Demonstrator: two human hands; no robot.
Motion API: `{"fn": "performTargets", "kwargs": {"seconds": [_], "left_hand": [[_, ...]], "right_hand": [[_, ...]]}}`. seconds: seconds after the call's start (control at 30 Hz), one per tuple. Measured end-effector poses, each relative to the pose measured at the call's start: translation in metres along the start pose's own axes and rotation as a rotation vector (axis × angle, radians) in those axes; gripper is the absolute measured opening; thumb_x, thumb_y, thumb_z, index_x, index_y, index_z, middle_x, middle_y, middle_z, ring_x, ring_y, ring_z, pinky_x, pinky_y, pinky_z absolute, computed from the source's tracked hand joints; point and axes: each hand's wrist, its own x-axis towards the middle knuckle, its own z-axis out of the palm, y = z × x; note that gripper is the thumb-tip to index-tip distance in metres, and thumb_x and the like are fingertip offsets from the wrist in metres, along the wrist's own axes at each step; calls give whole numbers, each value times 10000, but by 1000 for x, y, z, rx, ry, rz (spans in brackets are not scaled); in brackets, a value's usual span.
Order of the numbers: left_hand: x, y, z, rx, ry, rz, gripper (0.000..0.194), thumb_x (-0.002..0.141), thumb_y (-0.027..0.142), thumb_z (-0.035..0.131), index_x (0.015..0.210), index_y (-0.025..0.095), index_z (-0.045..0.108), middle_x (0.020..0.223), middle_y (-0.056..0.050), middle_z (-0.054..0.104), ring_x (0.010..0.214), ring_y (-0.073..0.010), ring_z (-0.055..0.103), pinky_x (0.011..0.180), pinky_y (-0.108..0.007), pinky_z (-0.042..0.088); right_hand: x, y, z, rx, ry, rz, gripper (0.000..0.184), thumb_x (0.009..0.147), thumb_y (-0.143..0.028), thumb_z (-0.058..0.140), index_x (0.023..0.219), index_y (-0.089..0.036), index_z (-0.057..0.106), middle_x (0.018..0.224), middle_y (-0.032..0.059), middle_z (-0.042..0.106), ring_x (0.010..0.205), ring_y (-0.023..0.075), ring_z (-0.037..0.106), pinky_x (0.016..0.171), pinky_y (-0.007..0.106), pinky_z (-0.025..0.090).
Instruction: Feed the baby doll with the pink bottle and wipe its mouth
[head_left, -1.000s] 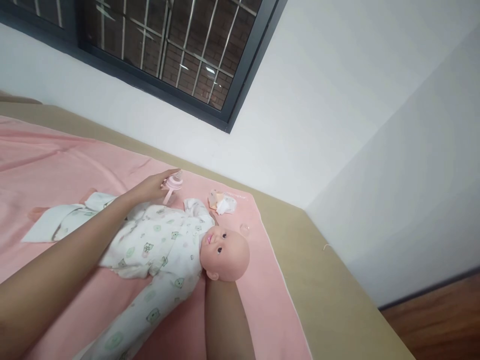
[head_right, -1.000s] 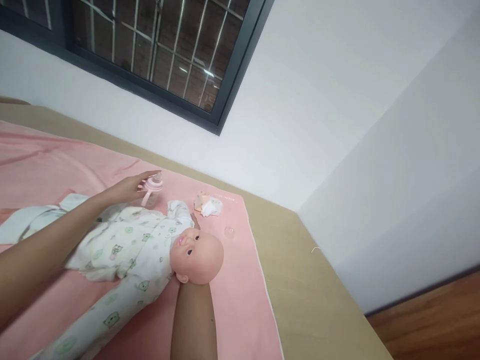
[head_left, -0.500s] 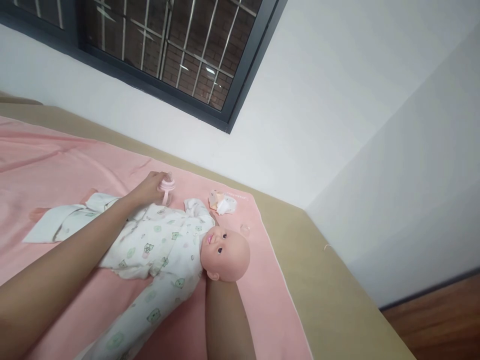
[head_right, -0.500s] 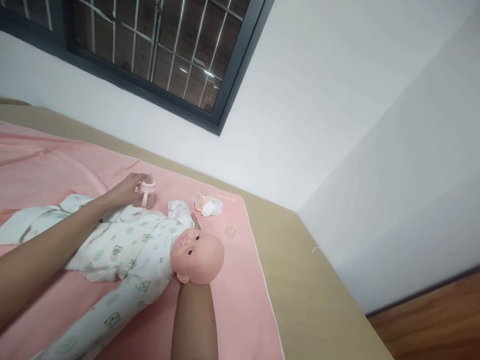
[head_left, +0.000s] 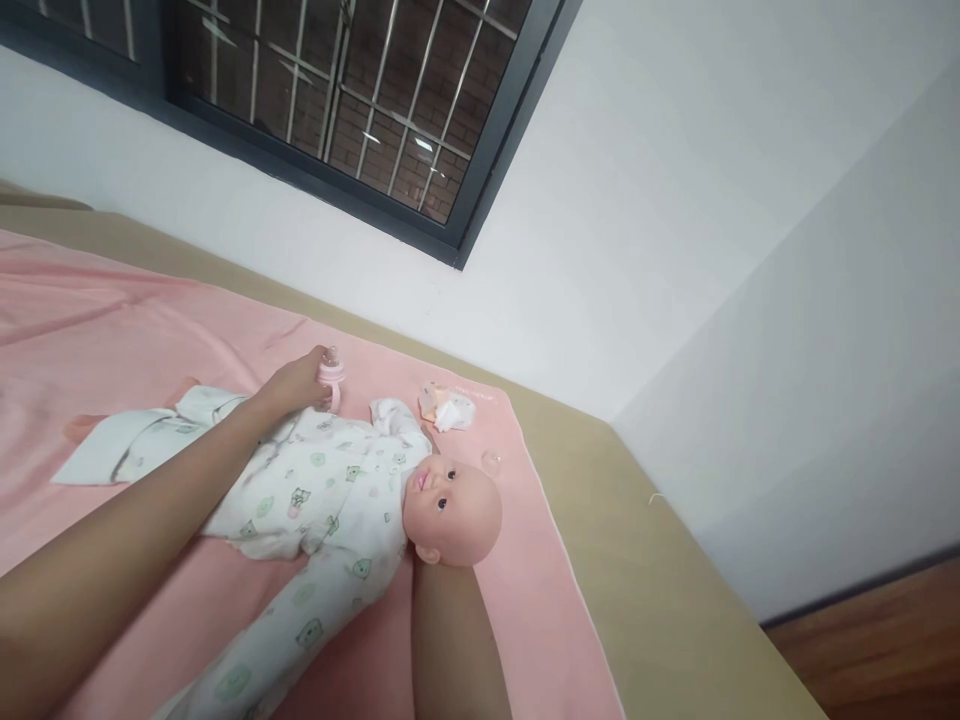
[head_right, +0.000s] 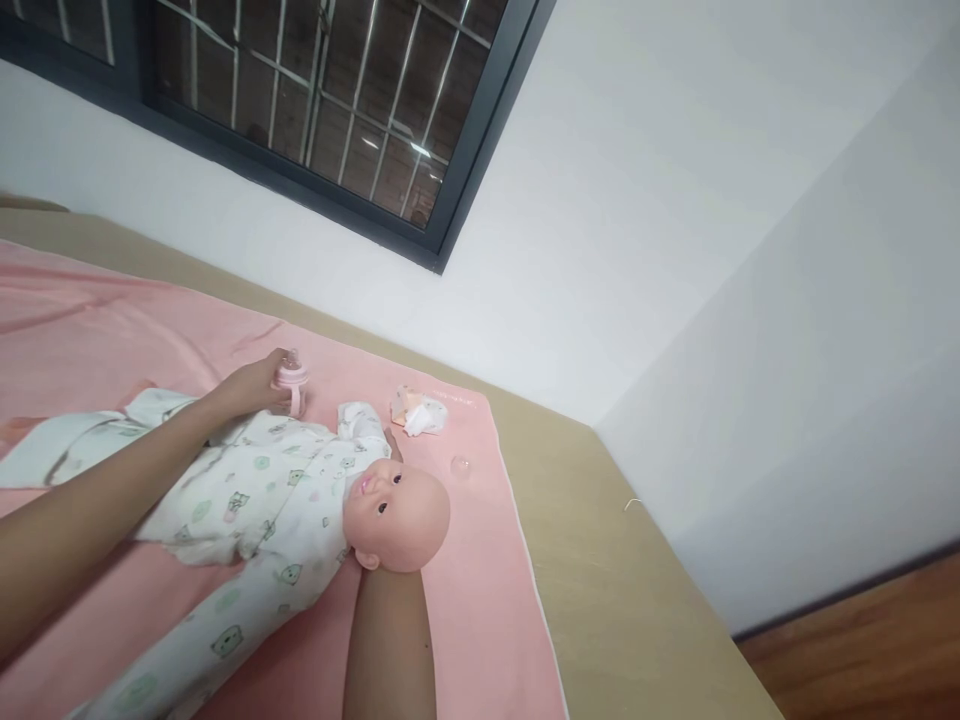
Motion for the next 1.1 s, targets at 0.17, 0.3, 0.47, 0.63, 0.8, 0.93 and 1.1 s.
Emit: {"fn": "performTargets", "kwargs": {"seconds": [0.17, 0.3, 0.47, 0.63, 0.8, 0.93, 1.1], "left_hand": [[0, 1, 1, 13, 11, 48, 622, 630, 270, 501, 1233, 159, 398, 1113, -117, 603, 955, -294, 606, 701, -315, 445], [1, -1, 3, 82, 11, 51, 666, 648, 323, 527, 1281, 160, 393, 1205, -152, 535, 970, -320, 589, 709, -343, 442], [2, -2, 3, 129, -1, 46, 696, 671, 365, 538, 1323, 174, 386, 1195, -149, 523, 956, -332, 579, 730, -353, 435], [0, -1, 0, 133, -16, 41, 748, 652, 372, 568, 1347, 183, 369, 1199, -145, 515, 996, -357, 551, 743, -365, 428], [-2, -1, -1, 128, -31, 48, 740, 638, 374, 594, 1323, 194, 379, 1205, -133, 518, 1012, -340, 545, 730, -353, 426], [-1, -2, 0, 143, -7, 60, 697, 655, 412, 597, 1289, 198, 401, 1189, -133, 526, 1011, -335, 542, 736, -354, 422], [0, -3, 3, 137, 28, 63, 723, 636, 434, 625, 1283, 199, 406, 1163, -132, 518, 1005, -338, 531, 764, -357, 425]], "right_hand": [[0, -1, 2, -19, 54, -68, 426, 408, -39, 763, 769, -263, 739, 894, 61, 700, 814, 392, 670, 775, 483, 561], [5, -11, 2, -108, -9, 82, 452, 463, -89, 752, 889, -237, 738, 918, 96, 702, 827, 404, 666, 808, 493, 539], [2, -8, 1, -125, -5, -14, 430, 480, -98, 749, 877, -263, 736, 956, 79, 703, 853, 396, 669, 814, 472, 542], [1, -6, 1, -2, 31, 94, 457, 414, -49, 771, 820, -258, 747, 933, 78, 707, 833, 423, 667, 796, 515, 551], [2, -7, 1, 58, 36, 5, 603, 416, 19, 736, 957, -247, 742, 1022, 93, 692, 900, 447, 645, 938, 540, 467], [-2, 0, 2, 71, 80, -11, 512, 400, -2, 751, 836, -271, 755, 981, 60, 704, 859, 412, 663, 870, 504, 517], [-5, 3, 3, 155, 165, -58, 484, 382, -51, 766, 818, -262, 754, 925, 38, 708, 819, 385, 672, 815, 489, 546]]}}
